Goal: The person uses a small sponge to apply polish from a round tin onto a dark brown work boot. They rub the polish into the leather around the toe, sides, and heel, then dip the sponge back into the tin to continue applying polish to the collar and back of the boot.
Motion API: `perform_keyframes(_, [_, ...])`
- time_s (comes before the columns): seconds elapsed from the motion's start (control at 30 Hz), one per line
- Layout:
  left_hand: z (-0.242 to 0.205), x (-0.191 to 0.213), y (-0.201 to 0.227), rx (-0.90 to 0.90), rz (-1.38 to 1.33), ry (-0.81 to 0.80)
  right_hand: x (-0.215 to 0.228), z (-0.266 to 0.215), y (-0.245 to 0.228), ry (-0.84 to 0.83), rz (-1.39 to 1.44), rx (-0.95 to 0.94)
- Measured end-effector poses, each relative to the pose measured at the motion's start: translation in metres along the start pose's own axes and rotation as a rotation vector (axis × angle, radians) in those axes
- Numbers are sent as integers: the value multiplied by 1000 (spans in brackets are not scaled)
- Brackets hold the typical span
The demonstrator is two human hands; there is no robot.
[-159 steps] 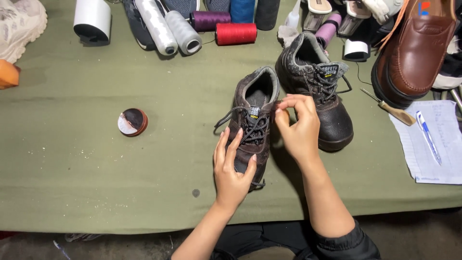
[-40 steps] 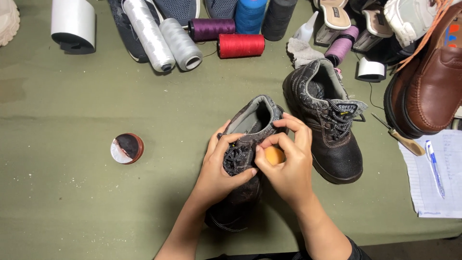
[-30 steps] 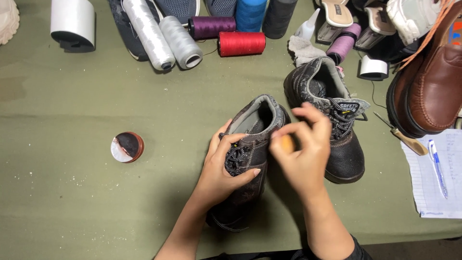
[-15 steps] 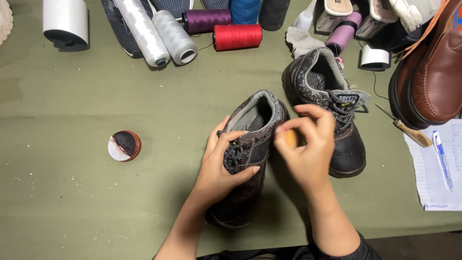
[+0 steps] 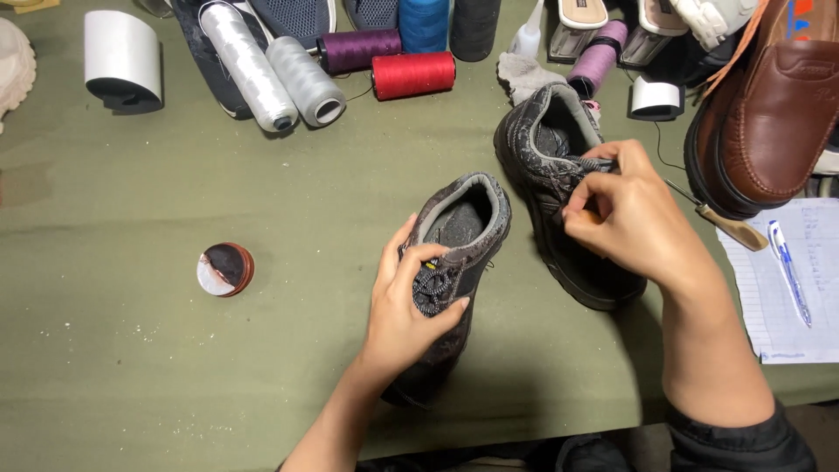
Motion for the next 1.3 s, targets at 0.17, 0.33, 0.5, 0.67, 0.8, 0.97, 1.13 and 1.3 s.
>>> perform_keyframes(0.17, [18,5,-1,-130,48,-116,1,-8,21,176,-63,-37])
perform_keyframes(0.33, [36,4,-6,-28,196,-207,6,-30,29,352,-32,-100])
perform_keyframes(0.5, [17,16,-6,-174,241,-118,-14,-21,28,304,-51,-76])
perform_keyframes(0.67, [-31,93,-44,-110,366,335,-21,-25,28,389,44,3])
perform_keyframes(0.8, [-82,148,-94,128,647,623,-37,-47,43,585,270,110])
perform_keyframes(0.97, [-88,172,-126,415,471,485,-58,-61,31,560,461,254])
perform_keyframes(1.13, [-71,181,-143,502,368,434,-75,-66,5,580,521,231])
perform_keyframes(1.3, [-62,167,-123,198,469,515,-90,-81,-33,552,484,310])
Point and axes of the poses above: each hand's wrist, its own z-axis towards the middle knuckle, its own x-axis out of the back of the hand, y = z × x, the point moved 1 cm from there along z, towards the middle knuckle, and after that the axes turned 7 degrees about -y, right-handed, at the moved point
